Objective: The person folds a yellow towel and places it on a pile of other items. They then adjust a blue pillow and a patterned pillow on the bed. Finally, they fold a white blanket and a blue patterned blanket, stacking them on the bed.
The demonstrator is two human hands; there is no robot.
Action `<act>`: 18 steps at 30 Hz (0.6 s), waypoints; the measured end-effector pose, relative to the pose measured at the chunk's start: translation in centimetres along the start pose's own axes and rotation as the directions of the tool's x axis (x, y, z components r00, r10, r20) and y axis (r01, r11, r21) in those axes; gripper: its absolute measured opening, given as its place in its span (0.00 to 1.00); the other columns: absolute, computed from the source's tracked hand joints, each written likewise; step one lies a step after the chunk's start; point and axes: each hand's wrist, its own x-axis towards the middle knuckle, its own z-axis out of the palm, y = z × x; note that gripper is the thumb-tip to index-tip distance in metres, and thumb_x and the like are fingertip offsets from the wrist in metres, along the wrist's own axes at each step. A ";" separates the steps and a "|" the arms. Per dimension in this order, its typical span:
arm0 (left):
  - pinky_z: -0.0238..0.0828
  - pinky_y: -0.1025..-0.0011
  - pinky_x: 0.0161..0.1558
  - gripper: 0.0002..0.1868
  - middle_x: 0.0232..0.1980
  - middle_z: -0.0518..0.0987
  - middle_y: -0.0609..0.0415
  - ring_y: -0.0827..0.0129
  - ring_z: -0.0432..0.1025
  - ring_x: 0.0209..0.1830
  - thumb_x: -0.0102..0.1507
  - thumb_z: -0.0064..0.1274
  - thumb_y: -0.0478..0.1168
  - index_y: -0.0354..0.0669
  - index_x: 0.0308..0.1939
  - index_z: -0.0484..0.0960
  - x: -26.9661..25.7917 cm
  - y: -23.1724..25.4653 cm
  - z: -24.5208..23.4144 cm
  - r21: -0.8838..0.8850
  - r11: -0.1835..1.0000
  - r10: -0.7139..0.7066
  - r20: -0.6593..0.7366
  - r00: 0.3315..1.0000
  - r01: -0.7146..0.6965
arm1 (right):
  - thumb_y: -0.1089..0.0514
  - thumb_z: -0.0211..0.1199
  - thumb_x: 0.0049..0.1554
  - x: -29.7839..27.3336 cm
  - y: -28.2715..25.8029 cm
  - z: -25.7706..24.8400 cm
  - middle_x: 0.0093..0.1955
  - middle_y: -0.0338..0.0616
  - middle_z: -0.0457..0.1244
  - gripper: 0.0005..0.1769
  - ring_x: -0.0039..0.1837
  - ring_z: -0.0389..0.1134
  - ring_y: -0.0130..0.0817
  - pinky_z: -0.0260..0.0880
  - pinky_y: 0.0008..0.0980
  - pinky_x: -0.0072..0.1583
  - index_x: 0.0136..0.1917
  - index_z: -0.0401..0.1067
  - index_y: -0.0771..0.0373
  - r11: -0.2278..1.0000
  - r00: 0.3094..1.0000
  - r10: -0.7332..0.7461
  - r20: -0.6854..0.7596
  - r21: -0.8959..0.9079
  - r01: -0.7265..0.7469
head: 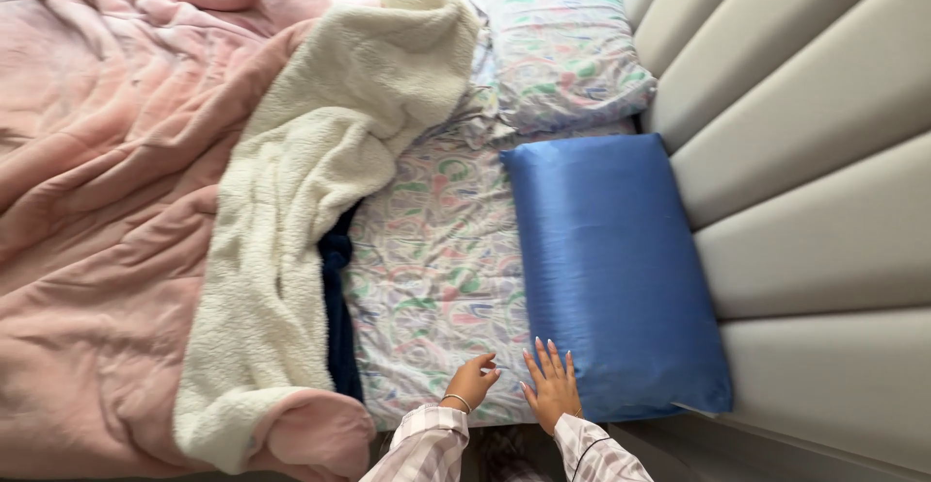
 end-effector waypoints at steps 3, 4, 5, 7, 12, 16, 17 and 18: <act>0.69 0.68 0.59 0.29 0.65 0.78 0.65 0.71 0.74 0.58 0.67 0.49 0.53 0.56 0.73 0.70 -0.9 -2.0 -5.2 -0.019 1.000 0.023 -0.057 0.998 -0.025 | 0.35 0.53 0.57 3.1 -4.8 0.8 0.87 0.39 0.38 0.42 0.87 0.34 0.43 0.32 0.56 0.81 0.81 0.50 0.42 1.000 1.000 -0.015 -0.024 0.003 0.015; 0.69 0.68 0.59 0.29 0.65 0.78 0.65 0.71 0.74 0.58 0.67 0.49 0.53 0.56 0.73 0.70 -1.1 -3.2 -7.0 -0.020 1.000 0.022 -0.066 0.998 -0.023 | 0.35 0.53 0.57 4.2 -6.4 0.9 0.87 0.39 0.38 0.42 0.87 0.34 0.43 0.32 0.56 0.81 0.81 0.50 0.42 1.000 0.999 -0.022 -0.030 0.007 0.022; 0.69 0.67 0.61 0.29 0.66 0.78 0.63 0.70 0.74 0.61 0.67 0.49 0.52 0.55 0.72 0.70 -1.2 -4.5 -9.1 0.021 0.999 0.037 -0.089 0.995 -0.035 | 0.38 0.57 0.55 5.5 -8.2 1.1 0.86 0.38 0.40 0.42 0.86 0.36 0.42 0.33 0.57 0.80 0.80 0.52 0.42 0.999 1.000 -0.006 0.018 0.049 0.005; 0.68 0.67 0.63 0.28 0.67 0.77 0.62 0.69 0.73 0.65 0.67 0.49 0.52 0.54 0.72 0.71 -0.9 -7.7 -13.7 0.064 0.997 0.056 -0.125 0.991 -0.048 | 0.41 0.61 0.53 8.4 -12.2 1.3 0.85 0.37 0.42 0.43 0.85 0.39 0.42 0.34 0.57 0.80 0.79 0.55 0.43 0.996 0.999 0.002 0.055 0.093 -0.007; 0.66 0.57 0.63 0.24 0.58 0.81 0.50 0.54 0.74 0.59 0.60 0.59 0.49 0.53 0.60 0.82 -0.3 -17.2 -24.4 0.322 0.945 0.219 -0.479 0.850 -0.063 | 0.46 0.64 0.55 13.6 -22.1 2.1 0.83 0.38 0.46 0.39 0.84 0.41 0.43 0.33 0.61 0.79 0.77 0.58 0.44 0.964 0.962 0.046 0.268 0.241 -0.113; 0.64 0.55 0.65 0.24 0.63 0.77 0.53 0.53 0.69 0.61 0.62 0.53 0.49 0.55 0.63 0.78 -1.4 -20.2 -28.7 0.301 0.953 0.122 -0.503 0.855 0.042 | 0.44 0.60 0.58 16.4 -27.1 0.9 0.85 0.37 0.42 0.39 0.85 0.37 0.40 0.29 0.59 0.79 0.80 0.54 0.44 0.980 0.987 -0.047 0.156 0.200 0.015; 0.63 0.57 0.66 0.24 0.63 0.77 0.53 0.54 0.68 0.61 0.63 0.51 0.47 0.55 0.64 0.78 -1.3 -20.2 -28.9 0.268 0.963 0.127 -0.485 0.866 0.009 | 0.45 0.61 0.57 17.2 -27.8 0.3 0.85 0.37 0.43 0.40 0.85 0.38 0.42 0.30 0.59 0.79 0.80 0.54 0.44 0.979 0.992 -0.064 0.113 0.200 0.041; 0.62 0.58 0.67 0.24 0.63 0.77 0.53 0.54 0.67 0.62 0.63 0.50 0.46 0.54 0.64 0.78 -1.2 -20.3 -29.0 0.234 0.972 0.132 -0.465 0.875 -0.023 | 0.46 0.61 0.56 17.8 -28.4 -0.2 0.85 0.37 0.44 0.41 0.85 0.39 0.43 0.32 0.60 0.79 0.80 0.54 0.44 0.978 0.994 -0.081 0.071 0.198 0.066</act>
